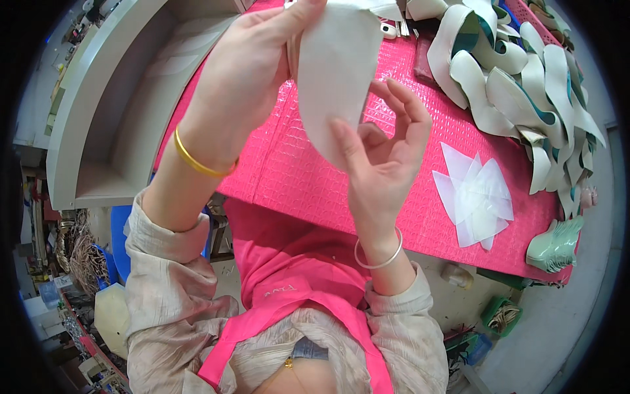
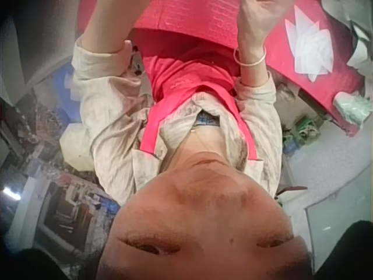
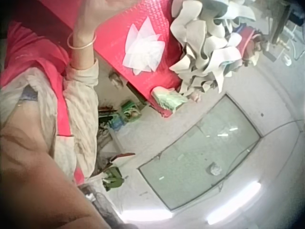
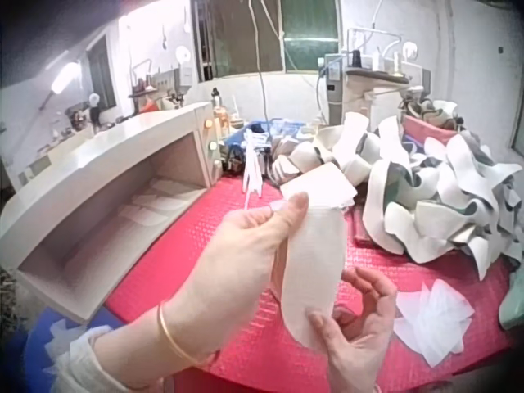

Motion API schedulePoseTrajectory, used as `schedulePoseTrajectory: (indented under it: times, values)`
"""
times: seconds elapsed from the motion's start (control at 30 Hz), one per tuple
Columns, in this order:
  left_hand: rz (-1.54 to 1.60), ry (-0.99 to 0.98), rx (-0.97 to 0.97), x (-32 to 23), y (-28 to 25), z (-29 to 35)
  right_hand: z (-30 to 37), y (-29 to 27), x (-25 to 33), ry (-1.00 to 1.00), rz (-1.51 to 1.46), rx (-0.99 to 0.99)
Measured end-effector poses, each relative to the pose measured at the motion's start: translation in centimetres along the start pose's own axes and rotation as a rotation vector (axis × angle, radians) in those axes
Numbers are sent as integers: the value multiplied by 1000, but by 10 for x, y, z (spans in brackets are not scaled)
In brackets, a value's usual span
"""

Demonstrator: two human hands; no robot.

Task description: The person assembles shoe components by hand on a pink textured work surface. They pick up a white shoe upper and a green insole, align them, and press the edges together to secure the fit. The process is repeated for multiple units, with the person handling the parts one at a time and placing the finished assemblies aside.

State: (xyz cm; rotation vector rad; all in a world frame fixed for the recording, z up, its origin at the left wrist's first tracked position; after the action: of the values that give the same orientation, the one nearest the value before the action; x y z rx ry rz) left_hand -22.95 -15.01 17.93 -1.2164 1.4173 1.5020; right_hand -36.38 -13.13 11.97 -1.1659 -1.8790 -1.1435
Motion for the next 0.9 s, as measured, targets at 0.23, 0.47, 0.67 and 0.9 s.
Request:
schedulePoseTrajectory:
  times: [0.23, 0.47, 0.67, 0.9]
  values:
    - [-90, -149, 51, -10, 1, -8, -7, -2, -2, -164, 79, -16]
    - [-176, -156, 24, -9, -2, -6, -4, -2, -14, -65, 117, -32]
    - [1, -169, 213, -30, 17, 0, -7, -11, -39, -315, 486, -77]
    - [-411, 297, 120, 7, -7, -25, -19, -18, -38, -172, 317, -43]
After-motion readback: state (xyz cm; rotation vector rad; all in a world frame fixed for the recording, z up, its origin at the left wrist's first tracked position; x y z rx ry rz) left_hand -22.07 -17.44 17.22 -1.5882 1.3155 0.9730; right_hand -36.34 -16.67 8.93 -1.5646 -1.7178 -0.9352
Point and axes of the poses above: each hand's wrist, its own z-axis away from the middle knuckle, its own y-axis out of the palm, x = y × z, the point moved 4 cm from there along -z, towards the middle knuckle, and after that the axes turned 4 degrees about -z, right-handed, at the moved point
